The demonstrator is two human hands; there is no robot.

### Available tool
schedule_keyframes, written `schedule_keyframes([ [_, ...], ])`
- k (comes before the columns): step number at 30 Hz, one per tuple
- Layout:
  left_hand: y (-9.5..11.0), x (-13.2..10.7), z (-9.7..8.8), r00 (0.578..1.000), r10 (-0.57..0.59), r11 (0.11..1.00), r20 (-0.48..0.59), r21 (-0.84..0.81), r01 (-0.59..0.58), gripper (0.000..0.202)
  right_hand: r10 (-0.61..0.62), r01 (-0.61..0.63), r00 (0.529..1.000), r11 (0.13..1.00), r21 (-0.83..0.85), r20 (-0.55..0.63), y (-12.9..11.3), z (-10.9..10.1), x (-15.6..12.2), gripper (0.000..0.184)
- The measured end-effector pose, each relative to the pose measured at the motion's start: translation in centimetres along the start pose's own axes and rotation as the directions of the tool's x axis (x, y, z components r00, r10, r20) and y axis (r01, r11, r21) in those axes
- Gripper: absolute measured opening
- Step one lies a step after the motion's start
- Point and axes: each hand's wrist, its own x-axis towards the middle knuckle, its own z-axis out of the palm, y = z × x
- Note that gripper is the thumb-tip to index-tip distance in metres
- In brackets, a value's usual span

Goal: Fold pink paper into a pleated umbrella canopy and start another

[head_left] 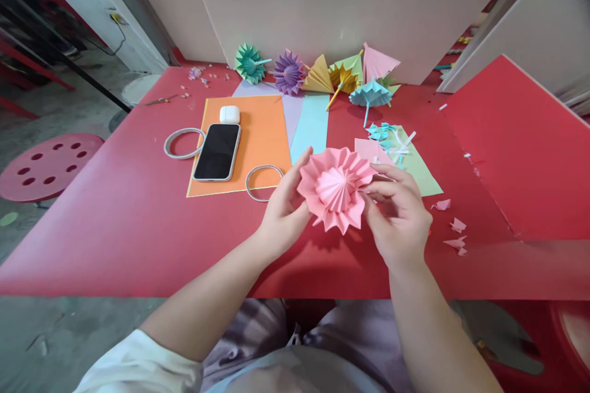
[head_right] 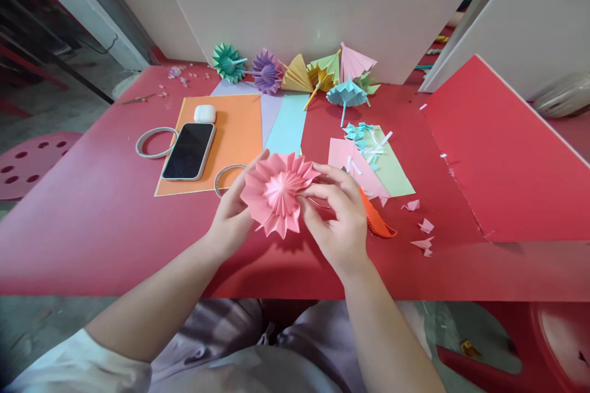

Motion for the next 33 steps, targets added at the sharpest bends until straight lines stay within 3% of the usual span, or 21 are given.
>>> schedule_keyframes([
  [3, -0.2, 0.2, -0.1, 0.983, 0.129, 0.991, -0.132, 0.048, -0.124, 0.058, 0.080, -0.079, 0.993, 0.997, 0.010, -0.081, 0.2, -0.2, 0.1, 0.009],
  [7, -0.3, 0.3, -0.3, 0.953, 0.235, 0.971, -0.190, 0.093, -0.221, 0.043, 0.101, -0.099, 0.990, 0.995, 0.022, -0.099, 0.3, -0.3, 0.2, 0.008],
  [14, 0.1, 0.4, -0.8, 0.914, 0.404, 0.868, -0.021, 0.322, -0.377, 0.041, 0.094, -0.093, 0.994, 0.995, 0.033, -0.055, 0.3, -0.4, 0.3, 0.008],
  [18, 0.4, 0.4, -0.8, 0.884, 0.467, 0.790, 0.023, 0.438, -0.429, 0.039, 0.085, -0.083, 0.996, 0.995, 0.053, -0.023, 0.4, -0.4, 0.2, 0.013],
  [27, 0.7, 0.7, -0.5, 0.847, 0.530, 0.723, 0.051, 0.494, -0.482, 0.033, 0.077, -0.079, 0.996, 0.995, 0.061, 0.045, 0.2, -0.3, 0.1, 0.013],
  [33, 0.8, 0.7, -0.4, 0.852, 0.521, 0.725, 0.061, 0.495, -0.479, 0.030, 0.061, -0.064, 0.996, 0.997, 0.045, 0.070, 0.4, -0.1, 0.0, 0.013],
])
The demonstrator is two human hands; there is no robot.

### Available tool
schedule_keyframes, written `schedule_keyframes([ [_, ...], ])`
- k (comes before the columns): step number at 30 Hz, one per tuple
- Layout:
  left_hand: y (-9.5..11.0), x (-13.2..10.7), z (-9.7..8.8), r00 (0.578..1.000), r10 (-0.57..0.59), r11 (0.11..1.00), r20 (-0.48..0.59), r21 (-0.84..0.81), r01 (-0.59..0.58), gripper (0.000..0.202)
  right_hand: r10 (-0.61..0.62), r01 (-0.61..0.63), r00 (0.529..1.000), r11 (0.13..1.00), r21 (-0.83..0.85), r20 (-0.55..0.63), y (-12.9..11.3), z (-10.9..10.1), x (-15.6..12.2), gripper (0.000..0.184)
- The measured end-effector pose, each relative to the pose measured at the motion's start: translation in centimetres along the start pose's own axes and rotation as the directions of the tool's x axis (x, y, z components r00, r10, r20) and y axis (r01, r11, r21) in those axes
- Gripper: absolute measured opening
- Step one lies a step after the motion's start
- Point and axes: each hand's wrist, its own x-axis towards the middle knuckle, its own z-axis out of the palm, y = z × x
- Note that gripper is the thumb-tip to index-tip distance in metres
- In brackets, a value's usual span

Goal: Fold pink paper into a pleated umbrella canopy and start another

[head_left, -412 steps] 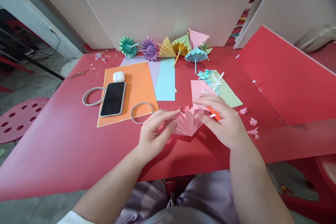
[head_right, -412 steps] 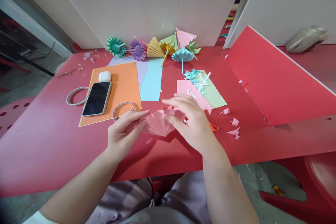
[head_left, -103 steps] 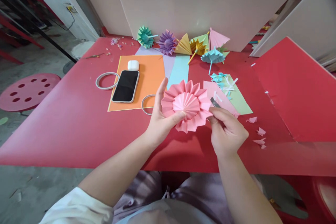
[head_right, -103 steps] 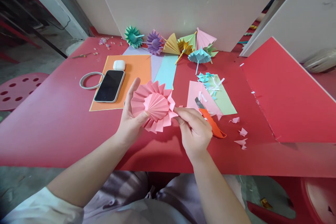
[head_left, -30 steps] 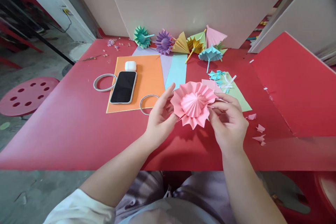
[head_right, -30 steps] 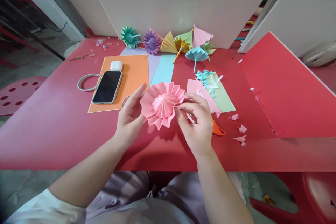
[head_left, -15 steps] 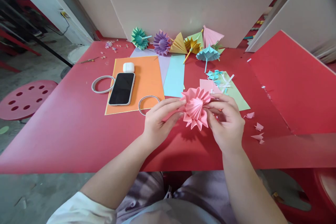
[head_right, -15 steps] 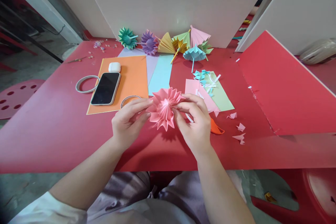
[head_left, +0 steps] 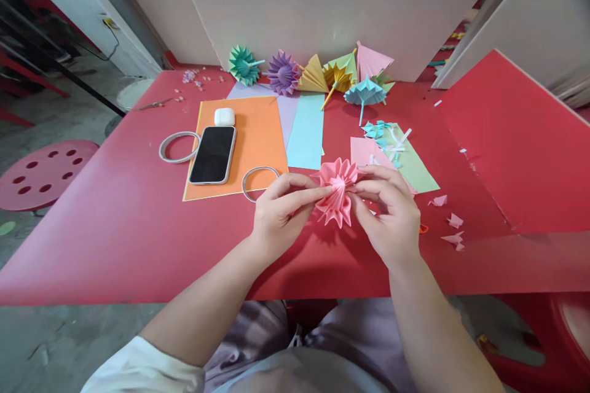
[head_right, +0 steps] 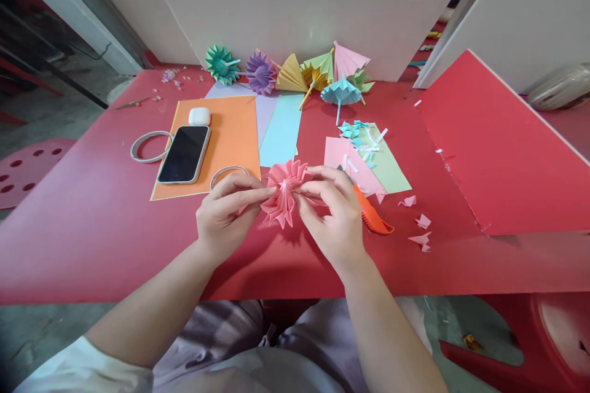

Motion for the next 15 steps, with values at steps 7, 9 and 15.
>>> schedule_keyframes([
  [7, 0.21, -0.03, 0.05, 0.999, -0.037, 0.999, 0.024, -0.010, 0.038, 0.027, 0.041, -0.041, 0.999, 0.999, 0.020, 0.019, -0.08, 0.14, -0.14, 0.010],
  [9, 0.29, -0.10, 0.09, 0.999, -0.040, 0.999, 0.030, -0.007, 0.041, 0.026, 0.031, -0.032, 0.999, 0.999, 0.031, 0.025, -0.11, 0.17, -0.12, 0.010],
  [15, 0.42, -0.74, 0.39, 0.969, -0.244, 0.949, -0.026, -0.213, 0.233, 0.028, 0.071, -0.072, 0.994, 0.997, -0.002, -0.080, -0.17, 0.13, 0.12, 0.006],
])
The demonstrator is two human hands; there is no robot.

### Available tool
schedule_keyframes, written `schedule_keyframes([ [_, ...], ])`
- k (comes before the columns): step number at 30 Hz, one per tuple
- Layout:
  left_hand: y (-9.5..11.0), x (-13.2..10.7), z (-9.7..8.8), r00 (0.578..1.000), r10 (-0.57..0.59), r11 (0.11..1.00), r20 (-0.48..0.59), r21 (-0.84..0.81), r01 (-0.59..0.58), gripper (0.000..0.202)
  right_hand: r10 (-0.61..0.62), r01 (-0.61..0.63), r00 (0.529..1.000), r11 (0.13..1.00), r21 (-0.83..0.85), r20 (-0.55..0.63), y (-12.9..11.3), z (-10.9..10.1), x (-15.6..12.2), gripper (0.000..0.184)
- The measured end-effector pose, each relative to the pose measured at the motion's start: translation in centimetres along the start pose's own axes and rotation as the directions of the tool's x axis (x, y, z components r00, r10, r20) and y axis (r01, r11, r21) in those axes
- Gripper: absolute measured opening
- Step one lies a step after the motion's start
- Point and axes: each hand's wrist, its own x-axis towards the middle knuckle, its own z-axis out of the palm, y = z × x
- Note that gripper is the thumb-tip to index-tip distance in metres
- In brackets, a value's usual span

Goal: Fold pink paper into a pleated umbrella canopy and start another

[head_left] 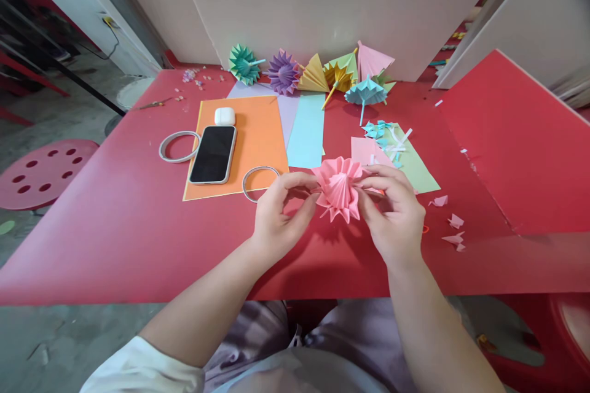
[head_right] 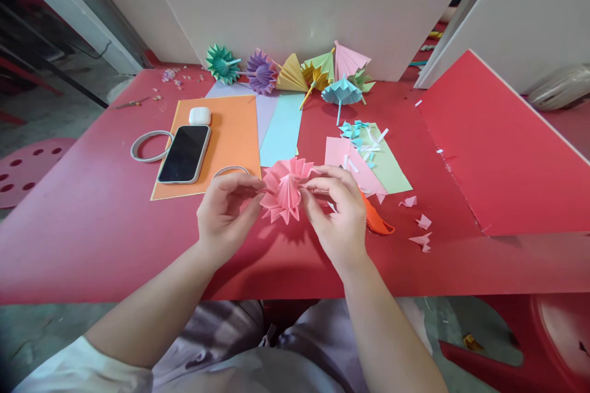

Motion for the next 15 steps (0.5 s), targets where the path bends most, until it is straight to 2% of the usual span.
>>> schedule_keyframes([
  [2, -0.02, -0.17, -0.01, 0.999, -0.031, 0.994, -0.019, -0.104, 0.029, 0.022, 0.014, -0.016, 0.998, 1.000, -0.025, -0.064, -0.07, -0.02, 0.07, 0.004],
  [4, -0.01, -0.23, -0.11, 1.000, 0.005, 0.992, 0.024, -0.128, -0.002, 0.018, 0.026, -0.031, 0.993, 0.999, -0.037, -0.116, -0.18, -0.01, 0.07, 0.004],
  [7, -0.04, -0.20, -0.23, 0.993, 0.088, 0.996, 0.072, -0.030, -0.087, 0.023, 0.004, -0.018, 0.985, 0.997, -0.076, -0.175, -0.24, 0.08, -0.08, 0.006],
  [10, -0.22, -0.20, -0.20, 0.990, 0.141, 0.986, 0.031, 0.085, -0.143, 0.028, -0.084, 0.062, 0.978, 0.991, -0.116, -0.193, -0.05, 0.13, -0.28, 0.011],
  [15, -0.37, -0.15, -0.29, 0.976, 0.216, 0.969, 0.033, 0.117, -0.219, 0.026, -0.213, 0.177, 0.949, 0.970, -0.166, -0.232, 0.37, 0.03, -0.41, 0.016],
])
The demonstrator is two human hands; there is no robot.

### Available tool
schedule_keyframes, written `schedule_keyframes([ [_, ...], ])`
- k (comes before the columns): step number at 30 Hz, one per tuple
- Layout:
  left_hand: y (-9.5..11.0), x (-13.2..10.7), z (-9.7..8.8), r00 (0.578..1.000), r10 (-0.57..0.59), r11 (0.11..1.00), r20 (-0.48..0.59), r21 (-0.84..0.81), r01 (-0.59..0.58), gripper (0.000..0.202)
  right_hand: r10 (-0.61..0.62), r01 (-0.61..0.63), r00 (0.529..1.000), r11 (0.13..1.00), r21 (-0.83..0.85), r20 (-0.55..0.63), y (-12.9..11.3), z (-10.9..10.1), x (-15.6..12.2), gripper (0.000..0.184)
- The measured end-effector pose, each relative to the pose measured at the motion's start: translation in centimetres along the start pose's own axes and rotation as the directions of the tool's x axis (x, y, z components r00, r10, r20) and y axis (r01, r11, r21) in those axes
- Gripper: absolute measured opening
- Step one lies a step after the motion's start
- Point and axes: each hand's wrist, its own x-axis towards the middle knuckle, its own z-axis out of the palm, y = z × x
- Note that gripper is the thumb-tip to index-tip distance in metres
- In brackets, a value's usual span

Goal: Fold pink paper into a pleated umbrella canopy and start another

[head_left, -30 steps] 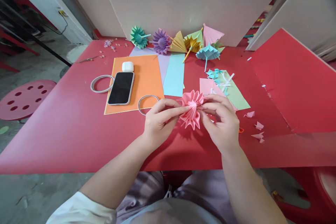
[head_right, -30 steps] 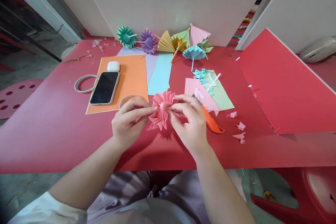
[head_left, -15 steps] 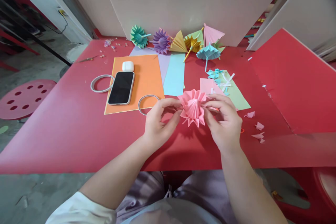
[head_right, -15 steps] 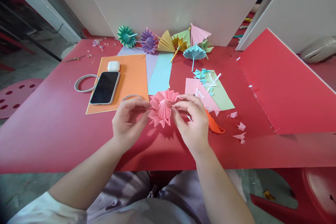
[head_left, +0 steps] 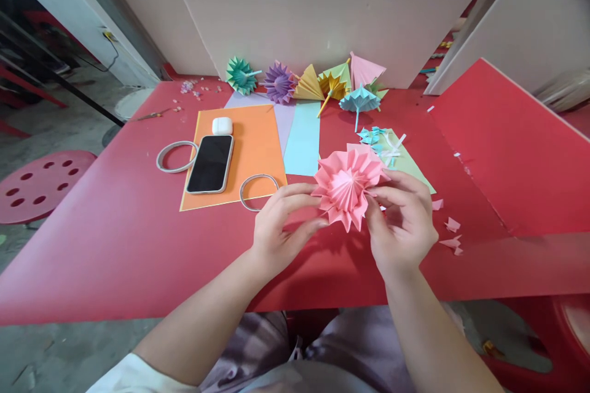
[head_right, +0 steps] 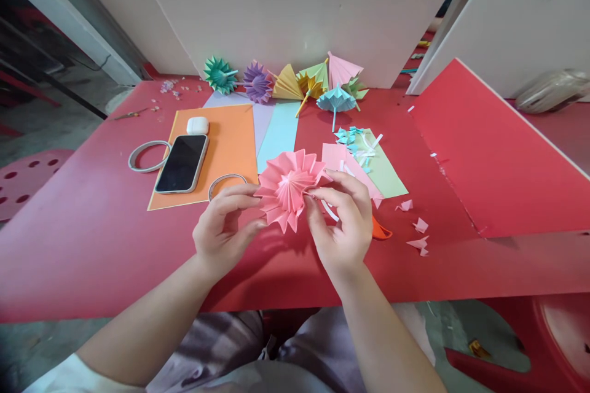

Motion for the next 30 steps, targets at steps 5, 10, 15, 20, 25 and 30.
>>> schedule_keyframes([
  [5, 0.2, 0.5, -0.4, 0.995, 0.101, 0.992, 0.027, 0.070, -0.102, 0.031, -0.046, 0.046, 0.996, 0.999, 0.000, -0.070, -0.1, 0.1, 0.1, 0.017],
  [10, -0.1, 0.5, -0.7, 0.990, 0.135, 0.989, 0.028, 0.064, -0.137, 0.043, -0.054, 0.061, 0.988, 0.997, 0.047, -0.143, -0.1, 0.3, 0.3, 0.017],
  [15, 0.0, 0.2, -0.7, 1.000, 0.027, 1.000, -0.002, 0.016, -0.027, 0.036, -0.070, 0.078, 0.985, 0.996, 0.046, -0.160, 0.0, 0.2, 0.4, 0.016],
  [20, 0.6, 0.5, -0.3, 0.996, -0.058, 0.997, -0.070, -0.046, 0.054, 0.036, -0.123, 0.141, 0.974, 0.986, 0.087, -0.190, 0.1, 0.4, 0.5, 0.019],
  [25, 0.9, 0.5, -0.1, 0.993, -0.090, 0.989, -0.079, -0.122, 0.080, 0.035, -0.217, 0.241, 0.954, 0.965, 0.101, -0.207, 0.4, 0.6, 0.6, 0.018],
  [30, 0.8, 0.4, -0.1, 0.982, -0.161, 0.978, -0.101, -0.151, 0.144, 0.027, -0.297, 0.314, 0.935, 0.947, 0.061, -0.192, 0.7, 0.5, 0.4, 0.023],
])
